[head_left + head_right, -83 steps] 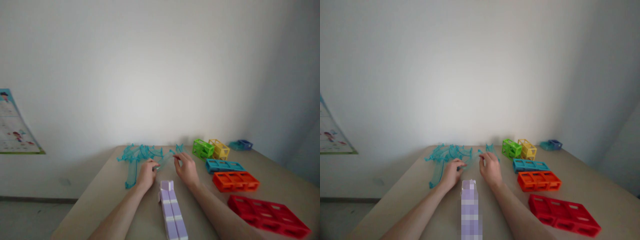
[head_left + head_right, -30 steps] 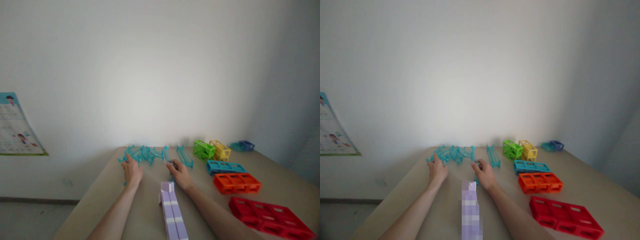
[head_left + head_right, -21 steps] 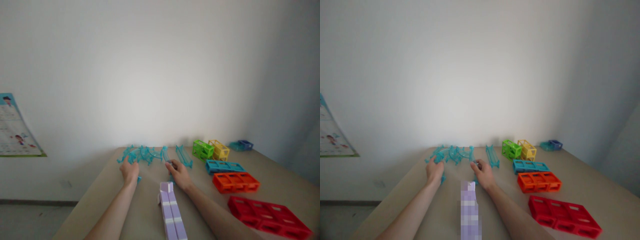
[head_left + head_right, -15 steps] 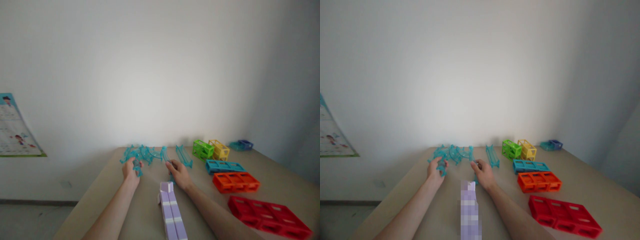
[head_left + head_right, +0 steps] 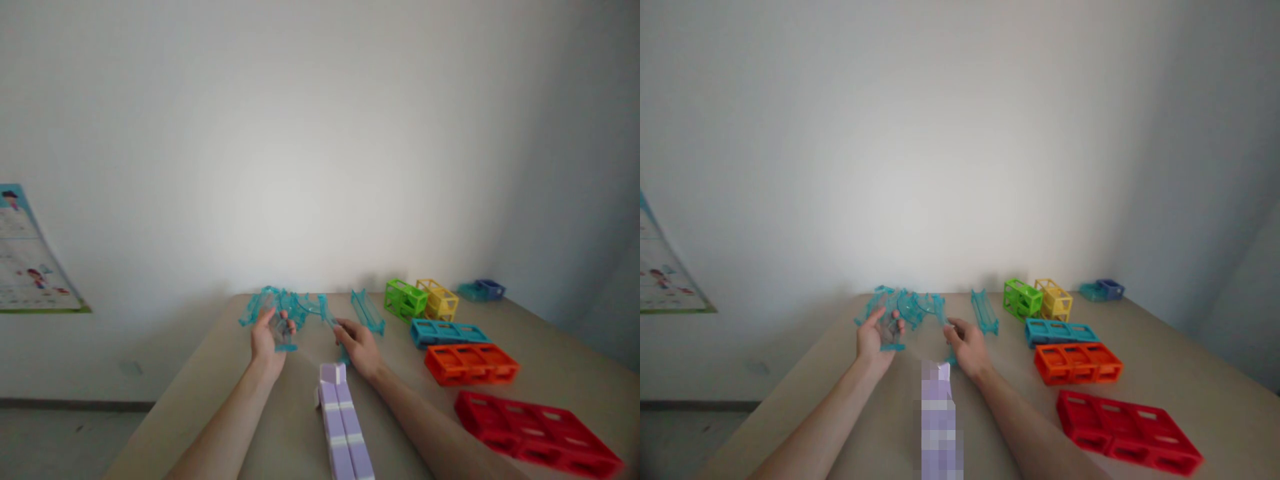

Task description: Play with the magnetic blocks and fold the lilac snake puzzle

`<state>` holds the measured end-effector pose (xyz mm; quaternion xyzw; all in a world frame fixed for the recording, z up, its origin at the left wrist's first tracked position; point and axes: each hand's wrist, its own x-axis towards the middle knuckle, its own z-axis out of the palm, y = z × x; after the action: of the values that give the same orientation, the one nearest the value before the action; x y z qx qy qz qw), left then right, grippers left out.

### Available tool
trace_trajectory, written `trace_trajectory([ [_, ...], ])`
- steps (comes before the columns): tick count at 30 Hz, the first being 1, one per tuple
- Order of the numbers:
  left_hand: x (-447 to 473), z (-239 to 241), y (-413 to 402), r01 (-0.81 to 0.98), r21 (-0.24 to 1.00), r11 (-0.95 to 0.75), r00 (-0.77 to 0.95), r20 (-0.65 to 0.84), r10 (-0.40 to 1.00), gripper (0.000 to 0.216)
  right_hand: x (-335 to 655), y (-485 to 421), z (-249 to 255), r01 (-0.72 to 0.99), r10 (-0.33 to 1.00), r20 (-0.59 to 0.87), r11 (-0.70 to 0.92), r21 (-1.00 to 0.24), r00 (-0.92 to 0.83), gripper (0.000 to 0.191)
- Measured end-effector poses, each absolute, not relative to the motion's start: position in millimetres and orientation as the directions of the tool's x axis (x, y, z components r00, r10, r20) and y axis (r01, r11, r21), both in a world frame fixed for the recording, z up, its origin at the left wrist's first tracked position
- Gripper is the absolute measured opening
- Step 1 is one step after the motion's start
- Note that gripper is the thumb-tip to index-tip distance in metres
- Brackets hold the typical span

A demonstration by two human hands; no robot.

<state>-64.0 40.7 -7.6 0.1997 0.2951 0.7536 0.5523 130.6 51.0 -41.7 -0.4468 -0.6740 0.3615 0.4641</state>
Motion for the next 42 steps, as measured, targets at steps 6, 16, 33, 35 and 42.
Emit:
trace_trajectory([
  [6,-50.0,-21.7,48.0,-0.545,0.805,-0.235,-0.246,0.115,0.962,0.043,129.3,55.6,-48.3,0.232,0.915,0.379,0.403,-0.885,-0.140,0.058],
  [16,-33.3,-25.7,41.8,-0.582,0.799,-0.151,-0.060,0.144,0.988,0.041,126.0,48.7,-43.0,0.172,0.825,0.477,0.539,-0.824,-0.302,0.043],
  [33,-32.1,-30.1,44.9,-0.583,0.785,-0.208,-0.175,0.129,0.976,0.037,125.5,45.5,-40.1,0.189,0.786,0.502,0.589,-0.786,-0.360,0.031],
  [35,-33.0,-27.7,43.9,-0.588,0.776,-0.228,-0.184,0.146,0.972,0.037,125.8,45.9,-41.6,0.180,0.788,0.501,0.585,-0.791,-0.359,0.036],
  [42,-44.0,-16.2,39.8,-0.592,0.749,-0.297,-0.230,0.196,0.953,0.065,122.2,52.4,-50.3,0.046,0.892,0.376,0.399,-0.916,-0.251,0.055],
])
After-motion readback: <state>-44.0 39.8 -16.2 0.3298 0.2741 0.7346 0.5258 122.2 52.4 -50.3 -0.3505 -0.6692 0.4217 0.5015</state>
